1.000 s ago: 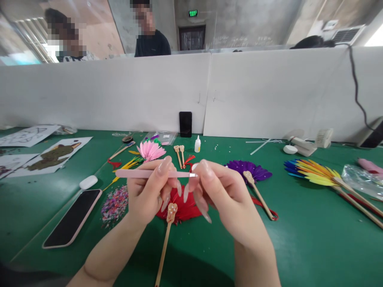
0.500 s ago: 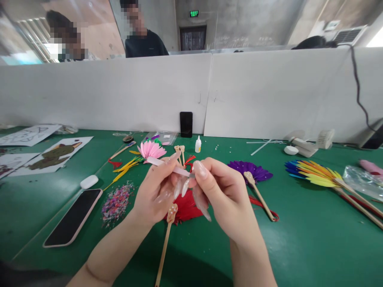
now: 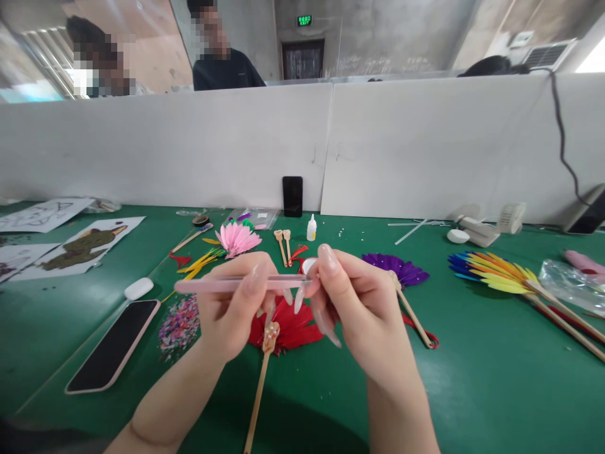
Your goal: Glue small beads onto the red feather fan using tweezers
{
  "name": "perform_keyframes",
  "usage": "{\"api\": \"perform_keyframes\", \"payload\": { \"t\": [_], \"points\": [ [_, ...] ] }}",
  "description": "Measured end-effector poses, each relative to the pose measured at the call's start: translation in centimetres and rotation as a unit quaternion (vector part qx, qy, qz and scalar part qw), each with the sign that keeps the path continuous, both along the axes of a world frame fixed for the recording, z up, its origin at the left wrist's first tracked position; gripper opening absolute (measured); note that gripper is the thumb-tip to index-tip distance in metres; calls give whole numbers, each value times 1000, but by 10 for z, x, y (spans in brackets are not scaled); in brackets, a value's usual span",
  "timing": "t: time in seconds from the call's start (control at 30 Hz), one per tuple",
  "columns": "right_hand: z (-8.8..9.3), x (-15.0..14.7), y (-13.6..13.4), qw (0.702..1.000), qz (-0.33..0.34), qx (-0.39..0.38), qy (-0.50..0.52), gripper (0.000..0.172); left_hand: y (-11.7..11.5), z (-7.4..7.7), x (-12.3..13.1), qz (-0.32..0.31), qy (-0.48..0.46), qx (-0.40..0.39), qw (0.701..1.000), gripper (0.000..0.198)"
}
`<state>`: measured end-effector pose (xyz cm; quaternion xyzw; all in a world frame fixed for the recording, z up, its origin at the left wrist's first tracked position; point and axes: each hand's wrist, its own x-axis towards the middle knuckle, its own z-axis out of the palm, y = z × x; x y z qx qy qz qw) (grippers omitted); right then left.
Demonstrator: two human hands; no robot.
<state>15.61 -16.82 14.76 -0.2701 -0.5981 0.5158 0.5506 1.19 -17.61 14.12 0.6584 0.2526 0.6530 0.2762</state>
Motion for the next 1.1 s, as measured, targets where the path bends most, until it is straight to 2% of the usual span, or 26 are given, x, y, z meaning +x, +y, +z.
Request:
{"api": "perform_keyframes", "payload": {
  "t": [0.1, 0.17, 0.4, 0.63, 0.83, 1.1],
  "points": [
    [2, 3, -1, 999, -20, 11, -32, 37, 0, 8, -6, 92, 126, 147, 977, 13],
    [3, 5, -2, 998, -25, 11, -52, 37, 0, 12, -10, 112, 164, 186, 962, 9],
    [3, 7, -5, 997, 48, -32, -51, 38, 1, 12, -13, 77, 162, 216, 960, 14],
    [5, 8, -6, 994, 66, -49, -74, 40, 5, 12, -16, 94, 207, 269, 936, 14],
    [7, 10, -6, 989, 81, -72, -97, 45, 7, 12, -21, 82, 249, 253, 931, 23],
    [8, 9, -5, 988, 86, -48, -118, 44, 5, 12, -21, 74, 255, 269, 926, 18]
  ]
}}
